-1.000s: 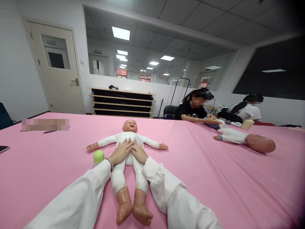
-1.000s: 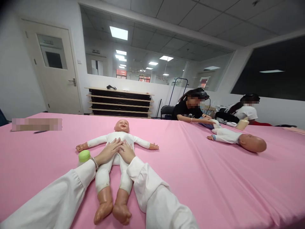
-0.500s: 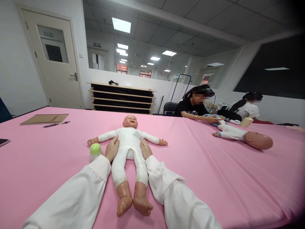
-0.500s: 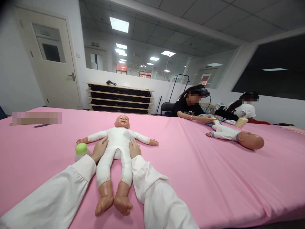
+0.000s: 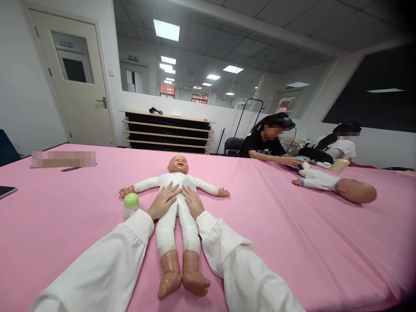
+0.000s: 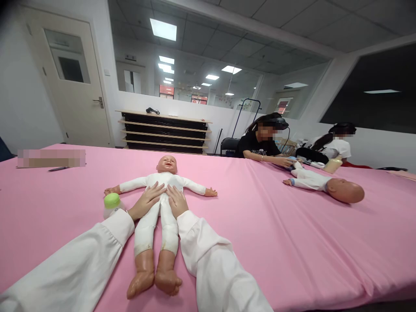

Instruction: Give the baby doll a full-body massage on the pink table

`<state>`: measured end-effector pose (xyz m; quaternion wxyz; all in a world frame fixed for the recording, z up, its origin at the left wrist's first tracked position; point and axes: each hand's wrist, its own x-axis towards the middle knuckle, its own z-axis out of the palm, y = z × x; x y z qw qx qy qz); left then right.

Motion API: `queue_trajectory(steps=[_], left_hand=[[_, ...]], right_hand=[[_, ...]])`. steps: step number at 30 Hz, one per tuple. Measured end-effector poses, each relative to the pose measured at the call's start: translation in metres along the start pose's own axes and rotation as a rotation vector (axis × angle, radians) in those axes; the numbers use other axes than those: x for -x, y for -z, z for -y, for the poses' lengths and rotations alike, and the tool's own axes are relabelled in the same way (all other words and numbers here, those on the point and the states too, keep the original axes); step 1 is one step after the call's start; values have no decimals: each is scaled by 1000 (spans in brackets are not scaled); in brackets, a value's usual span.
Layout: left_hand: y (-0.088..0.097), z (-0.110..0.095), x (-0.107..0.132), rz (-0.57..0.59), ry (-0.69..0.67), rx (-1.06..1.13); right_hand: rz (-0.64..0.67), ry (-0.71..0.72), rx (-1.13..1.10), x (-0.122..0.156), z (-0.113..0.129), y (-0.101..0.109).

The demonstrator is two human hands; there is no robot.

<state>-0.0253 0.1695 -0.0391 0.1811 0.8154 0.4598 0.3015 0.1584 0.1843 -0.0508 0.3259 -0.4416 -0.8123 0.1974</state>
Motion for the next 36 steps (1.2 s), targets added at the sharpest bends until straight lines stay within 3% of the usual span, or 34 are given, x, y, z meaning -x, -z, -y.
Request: queue_trajectory(steps=[8,12,16,19,22,24,27,32,36], left_hand=[[0,9,-4,-108,358,172],[-1,10,-3,-259,465,272],[2,13,-2,-445,485,294],[2,13,-1,-507,320,262],[-1,12,1,-481,124,213],[-3,12,1,-460,57,169],[-5,12,0,-403,3,134],[-3,11,-5,-208,-97,119],[-1,11,-7,-101,-36,68]], right_hand=[[13,-318,30,0,14,6],[-58,-434,18,3,18,7],[-154,-383,-19,4,12,7],[-234,-177,-6,4,7,8],[-247,56,-68,4,5,9],[-242,118,-128,4,4,9],[-203,162,-183,1,-2,7],[-40,209,-138,-9,-17,4],[45,142,-28,-14,-22,4]])
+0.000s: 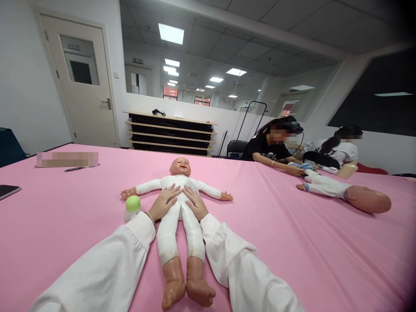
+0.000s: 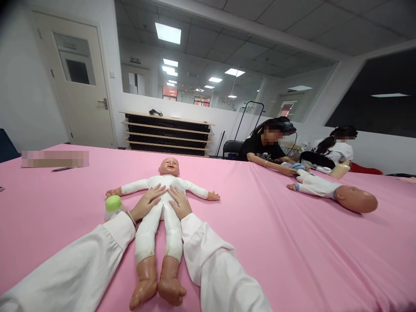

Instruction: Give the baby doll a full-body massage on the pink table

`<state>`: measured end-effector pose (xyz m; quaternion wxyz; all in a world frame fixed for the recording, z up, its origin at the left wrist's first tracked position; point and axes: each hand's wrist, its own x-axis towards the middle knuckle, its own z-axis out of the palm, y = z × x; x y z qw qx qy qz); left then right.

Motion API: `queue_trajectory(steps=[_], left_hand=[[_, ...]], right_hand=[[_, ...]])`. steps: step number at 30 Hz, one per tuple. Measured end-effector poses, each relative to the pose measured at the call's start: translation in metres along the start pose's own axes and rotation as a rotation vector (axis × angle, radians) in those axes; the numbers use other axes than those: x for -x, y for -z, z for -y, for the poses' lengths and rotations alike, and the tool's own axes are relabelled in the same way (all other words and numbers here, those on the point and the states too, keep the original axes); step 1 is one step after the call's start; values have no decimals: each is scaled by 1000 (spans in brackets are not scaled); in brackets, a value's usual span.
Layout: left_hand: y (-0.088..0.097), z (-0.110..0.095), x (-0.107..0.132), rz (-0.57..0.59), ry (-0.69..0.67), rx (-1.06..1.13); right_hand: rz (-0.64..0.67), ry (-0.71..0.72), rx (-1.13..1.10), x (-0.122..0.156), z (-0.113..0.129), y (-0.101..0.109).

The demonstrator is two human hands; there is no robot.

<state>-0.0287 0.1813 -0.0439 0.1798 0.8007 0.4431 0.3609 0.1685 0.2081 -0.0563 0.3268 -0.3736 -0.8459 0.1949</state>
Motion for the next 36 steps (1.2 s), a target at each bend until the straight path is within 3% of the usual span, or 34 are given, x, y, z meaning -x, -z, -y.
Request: queue_trajectory(steps=[6,10,14,17,20,24,27,30,33,36], left_hand=[[-1,4,-1,-19,261,-5],[0,3,2,-179,442,15],[4,-2,6,-269,519,54],[5,-1,7,-263,527,78],[4,1,7,-326,477,50],[3,1,9,-485,145,-97],[3,-3,11,-268,-55,-122],[2,-4,11,-27,-45,-106],[2,-3,8,30,54,-71],[2,-1,7,-10,218,-16]], right_hand=[[-77,-251,41,1,6,-2],[-237,-416,-42,5,8,-5],[-419,-461,-168,8,2,-6],[-449,-412,-172,9,-1,-4],[-410,-248,-107,10,0,-1],[-217,68,66,12,8,1],[-53,97,136,13,13,1],[52,66,162,12,12,2],[75,3,147,9,11,3],[28,-152,133,7,15,4]])
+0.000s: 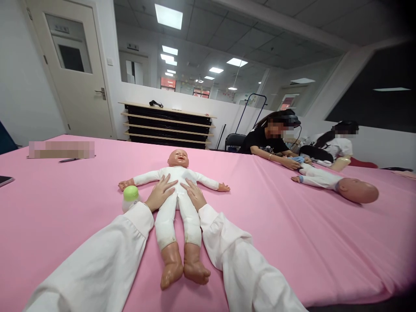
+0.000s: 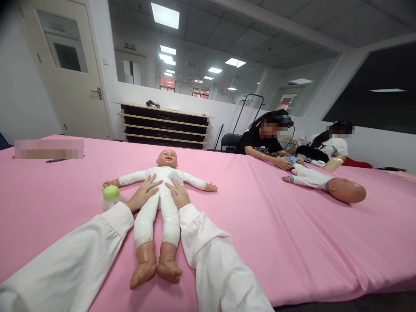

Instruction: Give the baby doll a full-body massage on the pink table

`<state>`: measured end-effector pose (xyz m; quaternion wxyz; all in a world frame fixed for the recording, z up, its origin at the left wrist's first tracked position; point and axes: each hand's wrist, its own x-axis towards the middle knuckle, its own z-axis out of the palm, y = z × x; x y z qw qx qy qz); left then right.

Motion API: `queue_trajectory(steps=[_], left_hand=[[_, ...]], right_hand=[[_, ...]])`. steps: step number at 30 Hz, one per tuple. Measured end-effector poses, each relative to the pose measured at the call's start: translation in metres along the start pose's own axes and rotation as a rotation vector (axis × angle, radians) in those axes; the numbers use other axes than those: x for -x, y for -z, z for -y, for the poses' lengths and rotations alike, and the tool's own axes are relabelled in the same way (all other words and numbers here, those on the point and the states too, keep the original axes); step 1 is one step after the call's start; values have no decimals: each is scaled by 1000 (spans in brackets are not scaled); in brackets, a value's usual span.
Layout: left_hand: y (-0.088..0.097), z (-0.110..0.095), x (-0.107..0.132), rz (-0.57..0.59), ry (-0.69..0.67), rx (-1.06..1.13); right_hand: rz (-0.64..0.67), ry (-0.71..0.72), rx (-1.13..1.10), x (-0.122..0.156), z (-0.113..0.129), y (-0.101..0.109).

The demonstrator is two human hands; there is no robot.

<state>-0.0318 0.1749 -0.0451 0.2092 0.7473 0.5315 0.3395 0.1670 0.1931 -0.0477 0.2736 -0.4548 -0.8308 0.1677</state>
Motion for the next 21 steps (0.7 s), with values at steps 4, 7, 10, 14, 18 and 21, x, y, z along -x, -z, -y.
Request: queue_trajectory(steps=[4,7,10,14,18,21], left_hand=[[-1,4,0,-114,192,77],[-3,10,-2,-245,250,107],[-4,14,-4,-315,254,156],[-2,11,-2,-384,203,157],[0,1,4,-470,-31,60],[1,-5,7,-388,-222,16]], right_hand=[[-126,-292,-26,3,5,0],[-193,-362,-102,4,1,-4],[-242,-367,-167,3,-4,-7],[-402,-341,-306,4,-6,-5],[-474,-32,-365,8,0,-3],[-294,192,-281,9,2,-1]])
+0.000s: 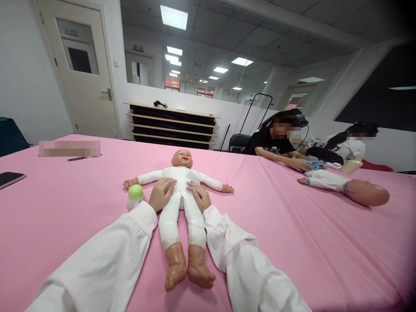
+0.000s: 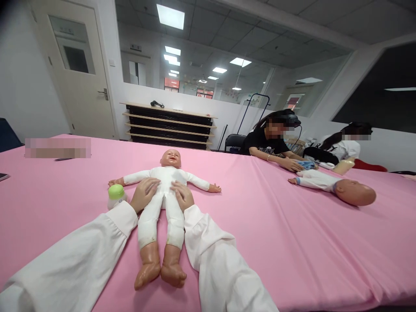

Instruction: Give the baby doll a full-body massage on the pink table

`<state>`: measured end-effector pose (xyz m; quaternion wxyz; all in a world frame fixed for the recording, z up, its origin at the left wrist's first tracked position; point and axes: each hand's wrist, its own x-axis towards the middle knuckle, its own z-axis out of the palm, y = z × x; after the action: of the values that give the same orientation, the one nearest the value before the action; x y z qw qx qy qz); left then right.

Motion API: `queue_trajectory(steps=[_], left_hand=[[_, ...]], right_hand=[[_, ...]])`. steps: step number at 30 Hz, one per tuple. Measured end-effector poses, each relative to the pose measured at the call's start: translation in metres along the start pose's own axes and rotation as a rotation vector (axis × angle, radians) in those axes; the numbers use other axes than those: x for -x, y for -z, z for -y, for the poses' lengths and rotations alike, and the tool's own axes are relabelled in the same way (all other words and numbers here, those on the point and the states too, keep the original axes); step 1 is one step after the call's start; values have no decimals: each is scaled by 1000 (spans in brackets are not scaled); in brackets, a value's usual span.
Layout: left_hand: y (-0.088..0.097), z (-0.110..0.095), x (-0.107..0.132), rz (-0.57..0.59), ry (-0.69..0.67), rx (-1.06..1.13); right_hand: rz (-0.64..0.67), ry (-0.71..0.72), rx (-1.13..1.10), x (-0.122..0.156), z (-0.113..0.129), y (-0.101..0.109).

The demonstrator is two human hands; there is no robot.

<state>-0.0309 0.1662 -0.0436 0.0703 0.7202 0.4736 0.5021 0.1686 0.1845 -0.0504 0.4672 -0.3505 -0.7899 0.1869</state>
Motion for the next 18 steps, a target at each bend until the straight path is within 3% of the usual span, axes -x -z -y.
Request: queue_trajectory(steps=[2,5,11,15,18], left_hand=[[0,-2,0,98,-45,41],[-2,-1,-1,205,20,114],[-7,8,-4,289,254,104],[-2,5,-4,210,400,0],[6,-2,-3,80,521,-120]], right_hand=[[93,26,16,-1,-2,0],[130,-21,35,-4,-8,-2],[66,-332,136,-6,-15,-7],[-16,-531,241,-3,-3,-1],[-127,-541,300,0,7,6]])
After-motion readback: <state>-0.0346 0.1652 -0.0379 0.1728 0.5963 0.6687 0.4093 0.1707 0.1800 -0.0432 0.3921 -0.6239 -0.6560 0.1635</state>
